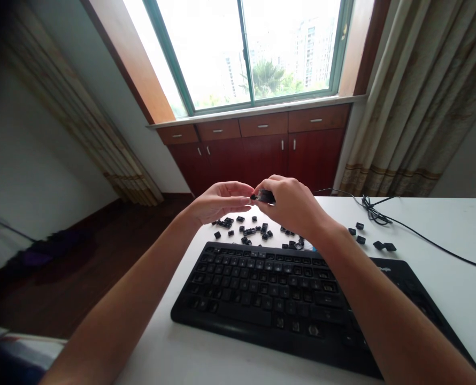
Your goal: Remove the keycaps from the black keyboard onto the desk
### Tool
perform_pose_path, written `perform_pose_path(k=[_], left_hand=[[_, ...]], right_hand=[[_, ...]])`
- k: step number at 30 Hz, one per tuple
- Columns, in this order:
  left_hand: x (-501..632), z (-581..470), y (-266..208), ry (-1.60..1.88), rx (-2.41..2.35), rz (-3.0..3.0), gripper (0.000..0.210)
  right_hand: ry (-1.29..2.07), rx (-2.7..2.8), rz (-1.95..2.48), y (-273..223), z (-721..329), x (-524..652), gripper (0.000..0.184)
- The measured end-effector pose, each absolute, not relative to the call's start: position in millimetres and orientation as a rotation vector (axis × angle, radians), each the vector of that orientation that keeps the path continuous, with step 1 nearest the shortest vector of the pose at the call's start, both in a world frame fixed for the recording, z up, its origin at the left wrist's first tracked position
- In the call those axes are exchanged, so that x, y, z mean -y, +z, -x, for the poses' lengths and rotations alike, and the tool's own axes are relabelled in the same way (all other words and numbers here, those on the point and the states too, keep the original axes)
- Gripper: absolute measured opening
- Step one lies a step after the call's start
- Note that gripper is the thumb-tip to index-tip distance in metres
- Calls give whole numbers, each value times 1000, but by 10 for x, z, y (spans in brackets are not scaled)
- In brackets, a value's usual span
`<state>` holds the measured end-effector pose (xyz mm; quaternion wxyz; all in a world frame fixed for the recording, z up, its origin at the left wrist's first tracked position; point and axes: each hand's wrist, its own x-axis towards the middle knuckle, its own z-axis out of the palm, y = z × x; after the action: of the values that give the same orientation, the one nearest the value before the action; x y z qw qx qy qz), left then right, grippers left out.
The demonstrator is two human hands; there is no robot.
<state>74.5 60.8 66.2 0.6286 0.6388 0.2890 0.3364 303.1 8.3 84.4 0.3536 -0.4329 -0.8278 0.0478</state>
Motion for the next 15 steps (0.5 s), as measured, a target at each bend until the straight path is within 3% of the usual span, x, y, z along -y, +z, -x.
perform_pose_path(k=[7, 12, 15], left_hand=[[-352, -636, 927, 878, -865, -2006, 37], [-156, -233, 522, 1040, -1189, -2243, 32], [6, 34, 196, 1093, -1339, -2339, 26]], right_hand=[[146, 2179, 1074, 853, -2969, -22, 18], [164, 2238, 1099, 798, -2821, 54, 26], [183, 2274, 1090, 721, -2681, 125, 15]])
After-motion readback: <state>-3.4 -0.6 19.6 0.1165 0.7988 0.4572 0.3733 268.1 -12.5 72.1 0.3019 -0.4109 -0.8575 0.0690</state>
